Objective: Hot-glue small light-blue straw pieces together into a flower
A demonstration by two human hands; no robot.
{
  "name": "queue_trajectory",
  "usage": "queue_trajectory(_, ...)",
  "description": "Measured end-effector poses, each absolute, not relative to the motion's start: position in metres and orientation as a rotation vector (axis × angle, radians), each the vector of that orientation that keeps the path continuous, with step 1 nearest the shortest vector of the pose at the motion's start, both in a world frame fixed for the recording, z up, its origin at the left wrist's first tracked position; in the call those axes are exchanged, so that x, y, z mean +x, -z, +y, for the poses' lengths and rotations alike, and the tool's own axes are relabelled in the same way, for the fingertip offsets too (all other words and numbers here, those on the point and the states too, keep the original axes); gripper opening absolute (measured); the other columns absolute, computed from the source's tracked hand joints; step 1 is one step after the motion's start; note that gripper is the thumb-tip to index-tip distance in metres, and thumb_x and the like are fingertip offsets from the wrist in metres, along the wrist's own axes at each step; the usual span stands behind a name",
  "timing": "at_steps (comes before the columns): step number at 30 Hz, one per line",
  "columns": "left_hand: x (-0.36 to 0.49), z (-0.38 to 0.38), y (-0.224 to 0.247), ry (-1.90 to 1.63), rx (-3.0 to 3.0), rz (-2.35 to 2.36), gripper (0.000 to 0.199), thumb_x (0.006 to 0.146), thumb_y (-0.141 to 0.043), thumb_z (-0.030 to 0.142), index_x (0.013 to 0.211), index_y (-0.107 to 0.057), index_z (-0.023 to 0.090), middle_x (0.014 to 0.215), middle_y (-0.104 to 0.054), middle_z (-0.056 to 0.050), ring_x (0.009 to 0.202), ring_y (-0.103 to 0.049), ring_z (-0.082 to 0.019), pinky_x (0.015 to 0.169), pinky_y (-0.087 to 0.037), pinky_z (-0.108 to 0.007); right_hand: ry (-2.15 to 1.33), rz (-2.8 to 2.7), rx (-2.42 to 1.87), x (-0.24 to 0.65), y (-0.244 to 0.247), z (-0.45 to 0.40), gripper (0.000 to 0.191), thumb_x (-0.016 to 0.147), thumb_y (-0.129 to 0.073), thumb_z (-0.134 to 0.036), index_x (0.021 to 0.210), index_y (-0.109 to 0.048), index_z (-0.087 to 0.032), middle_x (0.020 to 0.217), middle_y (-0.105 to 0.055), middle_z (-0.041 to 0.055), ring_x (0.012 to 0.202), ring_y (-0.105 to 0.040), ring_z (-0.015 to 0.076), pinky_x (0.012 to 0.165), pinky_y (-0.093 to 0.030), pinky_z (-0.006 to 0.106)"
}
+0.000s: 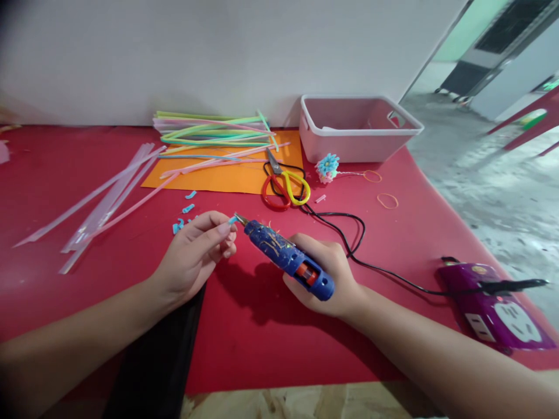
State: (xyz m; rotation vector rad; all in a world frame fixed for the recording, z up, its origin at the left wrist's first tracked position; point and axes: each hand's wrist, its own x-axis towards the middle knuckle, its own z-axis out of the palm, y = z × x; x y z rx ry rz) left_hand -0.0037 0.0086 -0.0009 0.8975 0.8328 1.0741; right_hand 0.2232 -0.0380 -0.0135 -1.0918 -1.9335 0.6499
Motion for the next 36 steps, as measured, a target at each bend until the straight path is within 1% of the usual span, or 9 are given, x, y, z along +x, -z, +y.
queue_trajectory(6,-0.0034,0.0087,0.0006,-1.068,0.935,0.861,0.02,0.075,-0.083,0.031,0.072,-0.069,0.017,0.065,-0.061,0.004,0.055,-0.05,-0.005,0.056,-0.043,-0.018,-0.664,-1.938,-1.1,0.2211,0.0117,-0.0377,0.01,0.08,-0.062,-0.016,0.081,-0.055,-0.022,0.061,-0.058,-0.0042,0.046,-0.052,0.0092,0.044,-0.041,0.021)
queue_trajectory(10,-0.0047,0.009,0.002,-1.077,0.959,0.873,0.017,0.077,-0.08,0.029,0.073,-0.068,0.018,0.066,-0.061,0.004,0.056,-0.05,-0.005,0.058,-0.042,-0.018,-0.664,-1.94,-1.108,0.2211,0.0133,-0.0378,0.011,0.08,-0.062,-0.015,0.081,-0.054,-0.023,0.06,-0.056,-0.0054,0.044,-0.048,0.008,0.043,-0.039,0.021)
queue_trajectory(15,-0.0053,0.0096,0.0024,-1.086,0.999,0.887,0.016,0.079,-0.077,0.028,0.072,-0.067,0.018,0.061,-0.056,0.005,0.056,-0.049,-0.006,0.057,-0.041,-0.018,-0.627,-1.971,-1.096,0.2204,0.0119,-0.0371,0.012,0.08,-0.063,-0.016,0.081,-0.053,-0.023,0.06,-0.056,-0.006,0.044,-0.046,0.0076,0.044,-0.04,0.02)
queue_trajectory(21,-0.0057,0.0093,0.0023,-1.069,1.028,0.907,0.017,0.082,-0.074,0.028,0.071,-0.065,0.017,0.06,-0.053,0.005,0.056,-0.047,-0.006,0.057,-0.038,-0.019,-0.575,-1.979,-1.118,0.2166,0.0071,-0.0361,0.013,0.079,-0.063,-0.019,0.077,-0.051,-0.023,0.055,-0.052,-0.0068,0.042,-0.04,0.0074,0.042,-0.037,0.021)
queue_trajectory(30,-0.006,0.0094,0.0021,-1.063,1.056,0.94,0.019,0.081,-0.073,0.028,0.068,-0.063,0.018,0.059,-0.051,0.005,0.055,-0.045,-0.007,0.057,-0.037,-0.021,-0.528,-2.03,-1.095,0.219,0.0093,-0.0372,0.012,0.082,-0.063,-0.019,0.083,-0.052,-0.023,0.058,-0.05,-0.0067,0.045,-0.039,0.0082,0.044,-0.038,0.021)
queue_trajectory(36,-0.0064,0.0086,0.0029,-1.066,1.081,0.938,0.019,0.082,-0.072,0.029,0.069,-0.062,0.018,0.06,-0.05,0.005,0.056,-0.045,-0.008,0.057,-0.036,-0.021,-0.519,-2.026,-1.077,0.2184,0.0106,-0.0365,0.011,0.08,-0.062,-0.019,0.084,-0.053,-0.023,0.058,-0.051,-0.0067,0.044,-0.039,0.0088,0.043,-0.037,0.022)
